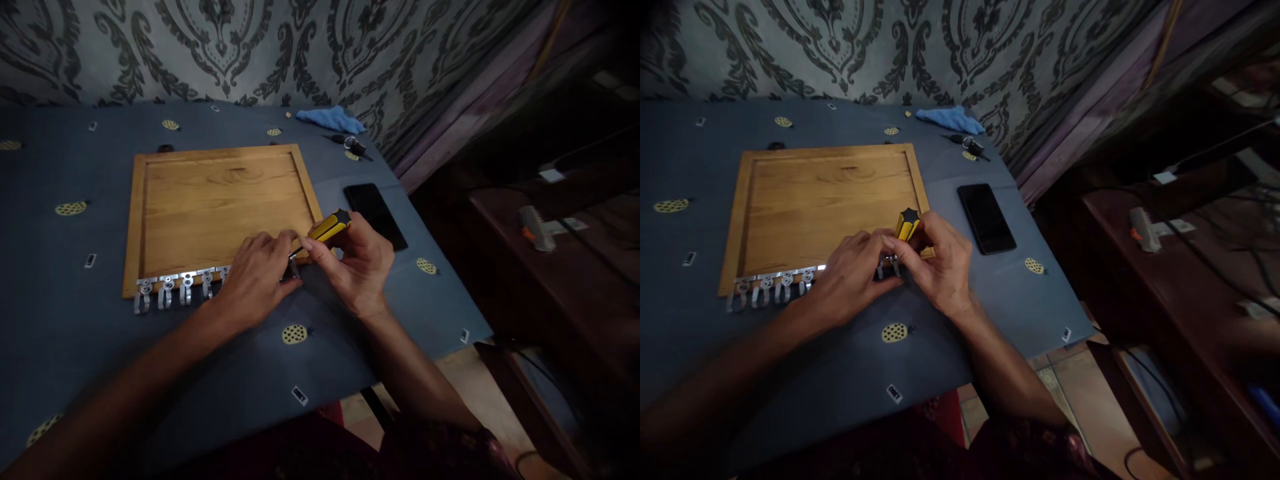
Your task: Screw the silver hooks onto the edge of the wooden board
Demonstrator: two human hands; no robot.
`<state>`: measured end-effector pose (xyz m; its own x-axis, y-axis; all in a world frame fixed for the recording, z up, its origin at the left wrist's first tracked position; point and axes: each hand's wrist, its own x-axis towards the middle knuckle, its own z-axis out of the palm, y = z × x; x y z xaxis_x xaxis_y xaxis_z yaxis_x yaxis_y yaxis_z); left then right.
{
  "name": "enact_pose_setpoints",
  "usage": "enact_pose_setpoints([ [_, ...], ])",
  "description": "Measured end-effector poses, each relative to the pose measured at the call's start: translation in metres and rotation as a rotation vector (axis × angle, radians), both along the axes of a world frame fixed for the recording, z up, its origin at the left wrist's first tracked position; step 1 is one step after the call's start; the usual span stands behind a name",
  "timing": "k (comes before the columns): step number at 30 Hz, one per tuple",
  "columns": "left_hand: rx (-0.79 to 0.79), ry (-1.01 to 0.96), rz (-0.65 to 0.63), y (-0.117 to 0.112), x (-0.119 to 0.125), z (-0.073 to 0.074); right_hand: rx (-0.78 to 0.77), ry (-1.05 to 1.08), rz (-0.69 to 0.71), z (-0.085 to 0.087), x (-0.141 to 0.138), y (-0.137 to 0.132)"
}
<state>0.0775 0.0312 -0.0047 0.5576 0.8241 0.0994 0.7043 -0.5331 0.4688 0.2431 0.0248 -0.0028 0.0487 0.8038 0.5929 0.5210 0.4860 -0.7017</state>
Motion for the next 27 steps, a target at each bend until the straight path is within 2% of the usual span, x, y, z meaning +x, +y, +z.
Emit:
enact_pose_setpoints([
  [11, 0.026, 0.004, -0.025, 0.0005, -0.0033, -0.0044, 0.055, 0.088, -0.024, -0.0043, 0.0026, -0.0018],
  [27, 0.034, 0.047, -0.049, 0.0006, -0.0017, -0.002, -0.008, 0.033, 0.002, -0.001, 0.0007, -0.0044],
])
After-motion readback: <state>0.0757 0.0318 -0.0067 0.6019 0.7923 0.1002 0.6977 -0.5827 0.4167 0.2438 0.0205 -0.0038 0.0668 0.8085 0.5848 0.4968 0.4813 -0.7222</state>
